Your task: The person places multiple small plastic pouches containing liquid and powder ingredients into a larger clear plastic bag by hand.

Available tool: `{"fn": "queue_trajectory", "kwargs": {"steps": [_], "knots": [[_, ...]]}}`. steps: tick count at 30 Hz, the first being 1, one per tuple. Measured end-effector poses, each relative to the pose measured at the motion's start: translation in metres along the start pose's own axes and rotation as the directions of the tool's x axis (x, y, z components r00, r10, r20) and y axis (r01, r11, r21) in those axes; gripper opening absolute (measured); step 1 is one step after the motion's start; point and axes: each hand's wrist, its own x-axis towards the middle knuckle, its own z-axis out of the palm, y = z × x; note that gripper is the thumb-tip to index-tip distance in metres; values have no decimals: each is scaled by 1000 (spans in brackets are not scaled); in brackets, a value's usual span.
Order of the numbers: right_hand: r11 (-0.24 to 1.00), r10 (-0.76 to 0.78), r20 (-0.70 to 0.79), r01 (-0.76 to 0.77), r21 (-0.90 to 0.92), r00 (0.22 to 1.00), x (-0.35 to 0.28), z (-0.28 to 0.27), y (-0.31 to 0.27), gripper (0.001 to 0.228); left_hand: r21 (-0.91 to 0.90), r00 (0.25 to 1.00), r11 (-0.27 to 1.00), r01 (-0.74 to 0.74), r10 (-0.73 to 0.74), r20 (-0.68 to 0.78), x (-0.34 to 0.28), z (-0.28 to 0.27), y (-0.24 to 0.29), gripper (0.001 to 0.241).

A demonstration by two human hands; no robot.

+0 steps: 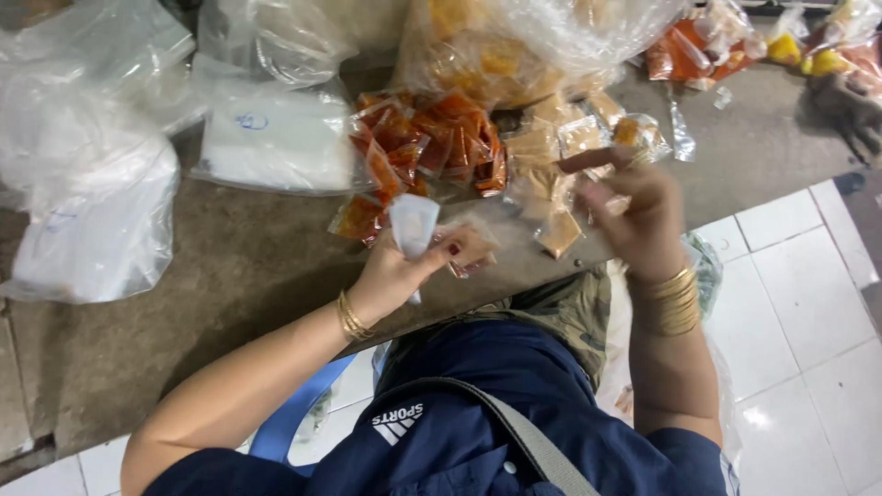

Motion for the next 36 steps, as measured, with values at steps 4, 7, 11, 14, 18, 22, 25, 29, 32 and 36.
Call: {"fn": "queue_trajectory", "kwargs": {"steps": [4, 7, 11, 14, 18, 22, 25, 29, 32, 36], "knots": [[948, 142, -228, -199, -249, 963, -15, -51, 69, 14, -33, 999, 999, 22, -24, -40, -2, 8, 16, 22], [733, 225, -141, -263, -627, 964, -29, -58, 131, 37, -15, 997, 1000, -19, 18, -73, 0, 11, 21, 33], [537, 238, -91, -209, -817, 967, -42, -56, 164, 35, 4, 996, 1000, -28, 28, -86, 0, 11, 26, 33], [418, 117, -145, -181, -890, 982, -52, -56, 189, 31, -27, 995, 999, -31, 28, -101, -1, 10, 7, 25], [618, -22, -268, -198, -761, 963, -32, -51, 128, 14, -7, 995, 997, -72, 71, -64, 1, 13, 33, 24], [880, 463, -309, -391, 269, 831, -12, -26, 29, 14, 165, 997, 985, 43, -32, -65, -3, 13, 30, 30], [835, 514, -230, -421, 356, 826, -10, -15, 1, 12, 246, 996, 966, 75, -62, -61, -4, 13, 26, 33], [920, 358, -240, -297, 255, 902, -4, 6, -15, 14, 134, 997, 990, -40, 49, -67, -3, 17, 34, 28], [938, 307, -236, -252, 237, 922, -7, 11, -9, 14, 137, 997, 990, -41, 49, -60, -2, 16, 24, 28], [955, 260, -292, -200, 220, 920, -2, 7, -16, 15, 132, 997, 991, -29, 38, -65, -2, 14, 19, 30]]}}
